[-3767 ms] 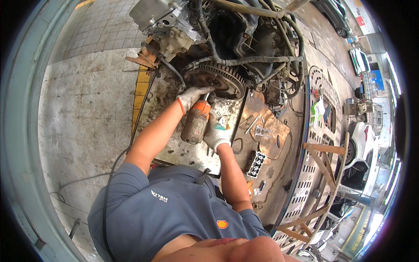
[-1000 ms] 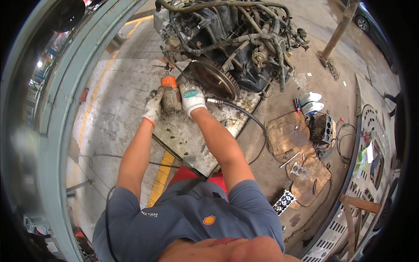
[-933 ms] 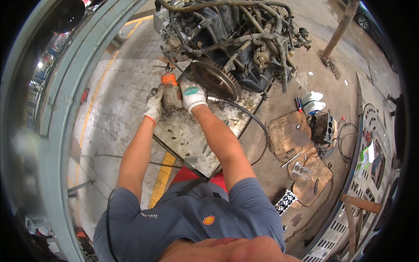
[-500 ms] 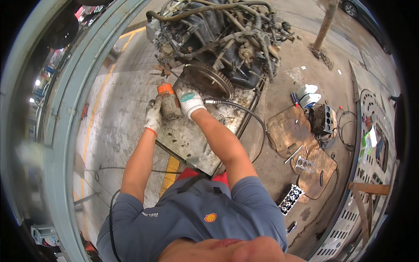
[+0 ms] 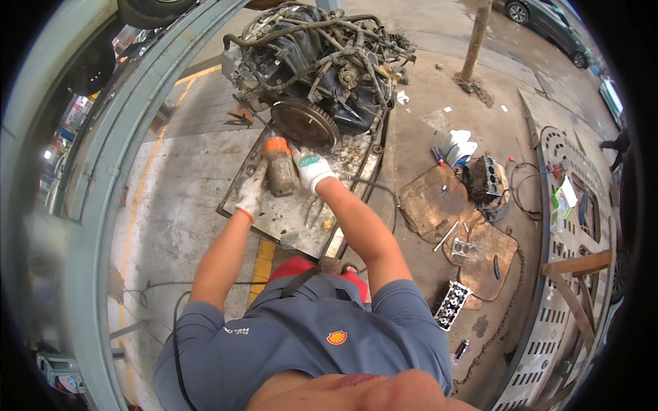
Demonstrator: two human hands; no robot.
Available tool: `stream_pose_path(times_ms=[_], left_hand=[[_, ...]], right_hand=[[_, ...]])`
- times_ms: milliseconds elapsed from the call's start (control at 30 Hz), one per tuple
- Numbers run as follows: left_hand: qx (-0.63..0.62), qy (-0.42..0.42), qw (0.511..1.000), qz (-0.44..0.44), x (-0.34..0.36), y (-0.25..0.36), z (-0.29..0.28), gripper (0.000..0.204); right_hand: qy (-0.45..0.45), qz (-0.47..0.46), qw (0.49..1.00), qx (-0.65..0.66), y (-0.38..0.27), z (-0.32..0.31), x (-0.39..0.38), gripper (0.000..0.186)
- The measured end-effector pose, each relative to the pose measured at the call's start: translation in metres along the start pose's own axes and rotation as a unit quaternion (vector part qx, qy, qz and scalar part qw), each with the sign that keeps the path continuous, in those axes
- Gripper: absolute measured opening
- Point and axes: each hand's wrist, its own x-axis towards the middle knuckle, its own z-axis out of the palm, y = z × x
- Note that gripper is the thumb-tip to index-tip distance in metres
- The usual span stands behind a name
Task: The person uses a power impact wrench to remove bolts from a car engine mounted on a stand, then handles a metal engine cover and other components. The person places the removed parts on the floor and continues working on the engine assembly.
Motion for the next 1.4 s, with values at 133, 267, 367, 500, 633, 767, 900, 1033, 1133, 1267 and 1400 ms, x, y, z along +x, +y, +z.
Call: stream_pose_path(times_ms=[133,267,367,500,633,767,900,1033,1133,1267,1400], left_hand=[[-0.001,-0.157,0.981,-0.117,-0.040,0.049,-0.026,0.057],[0.100,-0.178,0.963,-0.177,0.001,-0.023,-0.071,0.041],[0.128,-0.143,0.969,-0.154,0.039,-0.105,-0.092,0.029],[0.215,-0.161,0.962,-0.049,0.035,-0.119,-0.068,0.035],[0.263,-0.138,0.950,0.099,0.023,-0.128,-0.050,0.041],[0.445,-0.181,0.860,0.173,0.056,-0.182,-0.036,0.055],[0.417,-0.208,0.878,0.111,0.039,-0.143,-0.038,0.035],[0.416,-0.211,0.872,0.150,0.036,-0.137,-0.055,0.033],[0.436,-0.240,0.847,0.187,0.036,-0.152,-0.054,0.035],[0.459,-0.242,0.822,0.233,0.056,-0.166,-0.037,0.041],[0.250,-0.274,0.918,0.138,0.045,-0.127,-0.003,0.035]], right_hand=[[-0.061,-0.005,0.997,-0.036,0.002,0.006,-0.065,0.073],[-0.072,-0.086,0.992,-0.065,-0.035,0.019,-0.102,0.050],[-0.150,-0.078,0.985,-0.047,-0.058,0.053,-0.100,0.038],[-0.218,0.010,0.974,-0.065,-0.075,0.069,-0.100,0.049],[-0.219,0.072,0.960,-0.158,-0.085,0.067,-0.099,0.053],[-0.153,0.198,0.955,-0.158,-0.082,0.078,-0.109,0.033],[0.072,0.256,0.960,-0.081,-0.135,0.050,-0.177,0.039],[0.143,0.412,0.900,-0.013,-0.174,0.101,-0.312,0.037],[0.128,0.633,0.756,0.103,-0.224,0.174,-0.454,0.043],[0.025,0.839,0.503,0.208,-0.332,0.283,-0.624,0.056],[0.018,0.878,0.384,0.284,-0.456,0.354,-0.716,0.055]])
